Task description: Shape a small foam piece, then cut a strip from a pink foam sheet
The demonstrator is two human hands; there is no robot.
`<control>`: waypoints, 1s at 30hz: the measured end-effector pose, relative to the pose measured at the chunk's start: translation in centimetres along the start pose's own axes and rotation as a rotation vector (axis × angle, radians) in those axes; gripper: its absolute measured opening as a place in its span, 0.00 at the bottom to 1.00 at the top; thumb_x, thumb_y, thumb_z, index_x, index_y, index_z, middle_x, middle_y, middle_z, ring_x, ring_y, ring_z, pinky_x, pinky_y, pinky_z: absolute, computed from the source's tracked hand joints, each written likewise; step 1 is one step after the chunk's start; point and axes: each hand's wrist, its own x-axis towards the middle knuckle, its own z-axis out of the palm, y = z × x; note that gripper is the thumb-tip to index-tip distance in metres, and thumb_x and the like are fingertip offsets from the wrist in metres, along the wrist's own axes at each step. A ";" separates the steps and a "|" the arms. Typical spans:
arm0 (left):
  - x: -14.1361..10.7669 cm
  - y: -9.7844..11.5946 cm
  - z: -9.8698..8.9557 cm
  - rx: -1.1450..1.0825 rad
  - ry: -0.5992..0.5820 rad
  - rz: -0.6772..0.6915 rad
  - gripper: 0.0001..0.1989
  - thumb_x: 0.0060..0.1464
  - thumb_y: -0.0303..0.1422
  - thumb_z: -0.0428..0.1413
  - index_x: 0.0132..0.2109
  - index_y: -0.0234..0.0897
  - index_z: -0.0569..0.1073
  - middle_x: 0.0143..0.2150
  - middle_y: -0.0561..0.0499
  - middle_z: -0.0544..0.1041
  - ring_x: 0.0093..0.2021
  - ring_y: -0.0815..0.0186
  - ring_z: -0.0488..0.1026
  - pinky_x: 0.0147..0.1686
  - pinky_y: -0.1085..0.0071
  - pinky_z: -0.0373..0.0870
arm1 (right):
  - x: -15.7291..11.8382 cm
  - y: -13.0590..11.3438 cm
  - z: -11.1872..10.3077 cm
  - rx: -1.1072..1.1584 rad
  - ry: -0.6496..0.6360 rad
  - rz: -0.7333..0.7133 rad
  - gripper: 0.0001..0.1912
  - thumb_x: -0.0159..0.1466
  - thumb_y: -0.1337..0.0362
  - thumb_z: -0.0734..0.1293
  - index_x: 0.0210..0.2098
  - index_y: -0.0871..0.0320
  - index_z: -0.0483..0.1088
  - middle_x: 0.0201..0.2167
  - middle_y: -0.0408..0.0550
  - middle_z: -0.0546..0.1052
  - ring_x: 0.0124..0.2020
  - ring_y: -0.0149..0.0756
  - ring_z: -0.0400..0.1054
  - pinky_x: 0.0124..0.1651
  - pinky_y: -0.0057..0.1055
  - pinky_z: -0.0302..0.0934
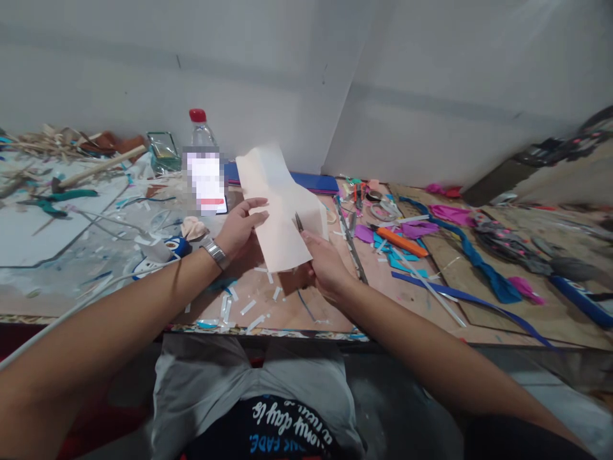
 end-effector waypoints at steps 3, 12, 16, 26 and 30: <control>0.1 0.0 -0.2 0.004 -0.012 0.007 0.24 0.43 0.31 0.66 0.49 0.38 0.72 0.37 0.50 0.78 0.32 0.65 0.75 0.36 0.65 0.73 | -0.3 -0.5 0.1 0.016 -0.021 0.034 0.17 0.60 0.48 0.71 0.33 0.55 0.69 0.13 0.33 0.61 0.10 0.22 0.45 0.11 0.22 0.38; -0.2 0.1 -0.1 0.104 -0.020 0.094 0.23 0.43 0.31 0.66 0.48 0.36 0.74 0.46 0.47 0.77 0.37 0.66 0.74 0.40 0.67 0.72 | -0.2 -0.3 0.1 0.045 -0.055 0.073 0.16 0.62 0.49 0.69 0.31 0.56 0.70 0.11 0.34 0.62 0.10 0.24 0.47 0.12 0.23 0.41; -0.2 -0.3 -0.2 0.201 -0.032 0.126 0.22 0.44 0.32 0.65 0.48 0.36 0.75 0.49 0.46 0.77 0.39 0.65 0.73 0.39 0.68 0.71 | 0.3 -0.3 0.2 0.126 -0.012 -0.006 0.11 0.62 0.55 0.69 0.37 0.57 0.75 0.24 0.41 0.76 0.24 0.31 0.68 0.24 0.24 0.62; 0.2 -1.1 -1.0 0.386 -0.011 0.246 0.17 0.47 0.31 0.64 0.46 0.38 0.78 0.50 0.47 0.77 0.44 0.61 0.72 0.44 0.65 0.70 | 0.2 -1.5 0.2 0.137 -0.047 -0.011 0.10 0.62 0.57 0.70 0.32 0.58 0.73 0.22 0.41 0.74 0.22 0.28 0.65 0.26 0.24 0.62; 0.2 -1.2 -1.0 0.447 -0.018 0.279 0.16 0.48 0.31 0.64 0.46 0.38 0.78 0.51 0.46 0.78 0.48 0.59 0.73 0.50 0.63 0.68 | -0.2 -2.4 0.3 0.088 -0.084 -0.017 0.13 0.63 0.57 0.70 0.28 0.58 0.67 0.15 0.34 0.61 0.13 0.21 0.47 0.17 0.21 0.47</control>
